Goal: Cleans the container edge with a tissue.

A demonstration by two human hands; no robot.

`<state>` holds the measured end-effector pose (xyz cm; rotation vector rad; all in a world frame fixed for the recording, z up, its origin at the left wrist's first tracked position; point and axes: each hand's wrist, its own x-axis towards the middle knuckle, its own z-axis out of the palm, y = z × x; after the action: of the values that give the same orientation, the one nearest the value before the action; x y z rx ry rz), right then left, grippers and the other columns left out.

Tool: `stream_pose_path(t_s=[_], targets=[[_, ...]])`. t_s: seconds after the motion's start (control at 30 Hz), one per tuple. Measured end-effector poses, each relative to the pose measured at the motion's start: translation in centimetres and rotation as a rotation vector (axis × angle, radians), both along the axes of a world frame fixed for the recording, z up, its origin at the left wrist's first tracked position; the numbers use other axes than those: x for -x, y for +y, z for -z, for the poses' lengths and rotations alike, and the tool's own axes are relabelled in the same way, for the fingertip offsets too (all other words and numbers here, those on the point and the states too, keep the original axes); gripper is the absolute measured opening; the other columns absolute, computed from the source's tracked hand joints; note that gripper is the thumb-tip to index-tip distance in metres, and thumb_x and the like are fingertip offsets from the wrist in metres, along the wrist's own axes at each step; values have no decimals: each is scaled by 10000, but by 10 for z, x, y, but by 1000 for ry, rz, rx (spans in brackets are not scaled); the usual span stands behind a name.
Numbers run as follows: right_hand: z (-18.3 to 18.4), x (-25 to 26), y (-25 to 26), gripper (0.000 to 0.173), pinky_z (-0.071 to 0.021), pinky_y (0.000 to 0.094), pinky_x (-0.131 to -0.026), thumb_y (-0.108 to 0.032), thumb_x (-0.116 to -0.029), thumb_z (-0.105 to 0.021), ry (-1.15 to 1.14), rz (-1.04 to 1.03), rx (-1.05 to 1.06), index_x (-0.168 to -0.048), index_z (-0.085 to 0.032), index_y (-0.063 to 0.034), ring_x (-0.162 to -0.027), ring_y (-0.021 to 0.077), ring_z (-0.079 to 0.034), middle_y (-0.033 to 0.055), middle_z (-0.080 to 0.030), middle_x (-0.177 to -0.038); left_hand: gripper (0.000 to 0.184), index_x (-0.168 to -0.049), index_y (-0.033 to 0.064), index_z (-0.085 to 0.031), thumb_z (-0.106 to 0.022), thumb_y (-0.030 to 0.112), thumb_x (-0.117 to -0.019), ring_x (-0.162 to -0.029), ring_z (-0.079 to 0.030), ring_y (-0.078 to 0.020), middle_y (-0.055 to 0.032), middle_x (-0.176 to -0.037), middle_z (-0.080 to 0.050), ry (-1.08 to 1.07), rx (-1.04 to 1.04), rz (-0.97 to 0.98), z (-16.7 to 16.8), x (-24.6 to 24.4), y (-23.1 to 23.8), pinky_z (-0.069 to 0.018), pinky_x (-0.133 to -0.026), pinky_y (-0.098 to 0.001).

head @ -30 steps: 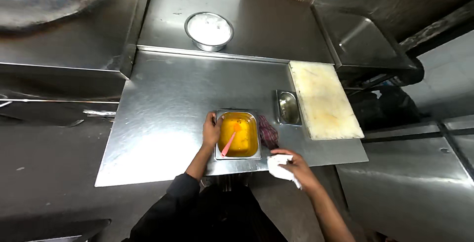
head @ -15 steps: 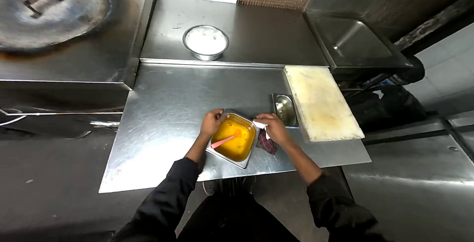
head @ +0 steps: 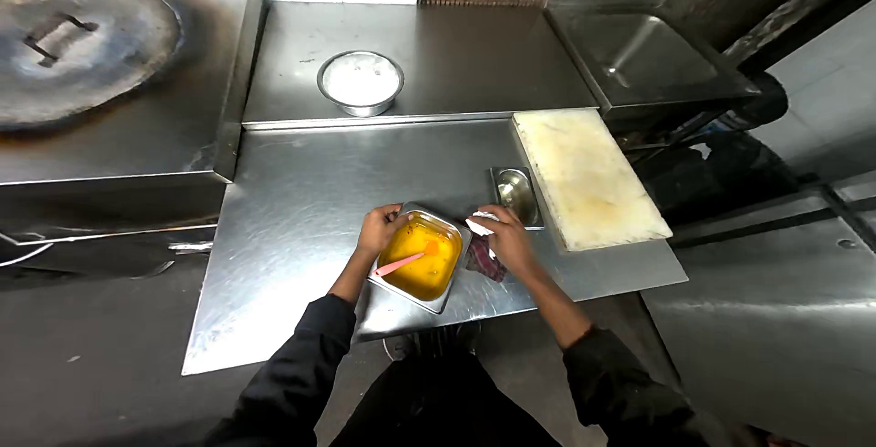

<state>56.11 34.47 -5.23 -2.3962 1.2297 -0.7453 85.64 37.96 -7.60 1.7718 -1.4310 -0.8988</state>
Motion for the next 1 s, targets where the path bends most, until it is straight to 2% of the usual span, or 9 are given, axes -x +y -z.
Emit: stream_pose_path(t_s=[0.17,0.3,0.43,0.57,0.63,0.73,0.87,0.93,1.0], targets=[[37,-21,42,461,-529,572,-946,161,-840,-617,-131,146,19,-1189,-774,-96,-1124,387,-664,132,-708,-1269,187,-1013,37,-746,-730,218,-963,-582,-503,-116,-24,-664,-576,15,12,-38,-1,4,2,-453,-608,-339],[41,-25,67,446,-511,565,-1009,155,-871,-562,-235,232,-47,-1217,-749,-54,-1200,376,-648,146,-679,-1330,205,-1015,44,-753,-723,242,-971,-582,-504,-132,-31,-663,-577,-38,-4,-4,-6,5,3,-449,-611,-366],[49,-23,99,456,-543,529,-970,145,-826,-567,-296,209,-49,-1182,-768,-57,-1153,353,-670,136,-702,-1289,196,-985,45,-752,-717,238,-976,-568,-505,-132,-34,-653,-585,-60,-3,-20,-7,7,3,-445,-598,-367],[49,-28,126,459,-567,467,-926,104,-781,-566,-262,204,6,-1132,-795,-82,-1077,311,-704,81,-738,-1235,192,-1027,40,-766,-710,217,-981,-589,-543,-132,-49,-687,-636,-48,-5,-23,-8,6,3,-473,-623,-367],[46,-28,119,464,-572,460,-909,122,-772,-580,-222,216,36,-1128,-795,-83,-1065,310,-706,70,-740,-1231,188,-968,29,-746,-707,213,-981,-566,-497,-119,-28,-646,-573,-44,-2,-3,-6,6,2,-440,-593,-349],[37,-28,88,427,-542,531,-955,158,-844,-596,-185,239,-17,-1176,-767,-48,-1111,372,-680,128,-715,-1266,193,-969,21,-745,-705,209,-983,-559,-490,-117,-30,-639,-565,-40,-19,11,-8,5,-1,-438,-587,-342],[31,-34,48,425,-540,522,-961,167,-859,-598,-89,220,17,-1173,-770,-61,-1125,390,-667,126,-717,-1260,195,-990,33,-760,-703,219,-987,-588,-551,-136,-53,-680,-632,-42,-13,16,-5,4,-2,-480,-620,-370],[29,-37,47,430,-542,520,-964,167,-861,-602,-53,204,28,-1176,-770,-72,-1143,391,-660,119,-715,-1264,205,-954,27,-748,-702,223,-986,-587,-545,-146,-58,-671,-613,-47,3,12,-2,4,-1,-473,-617,-382],[31,-36,57,434,-552,526,-940,146,-874,-604,-20,204,38,-1210,-756,-83,-1151,393,-651,108,-699,-1301,225,-986,16,-750,-701,235,-987,-629,-583,-184,-93,-717,-651,-56,0,32,-3,3,-2,-500,-657,-424]])
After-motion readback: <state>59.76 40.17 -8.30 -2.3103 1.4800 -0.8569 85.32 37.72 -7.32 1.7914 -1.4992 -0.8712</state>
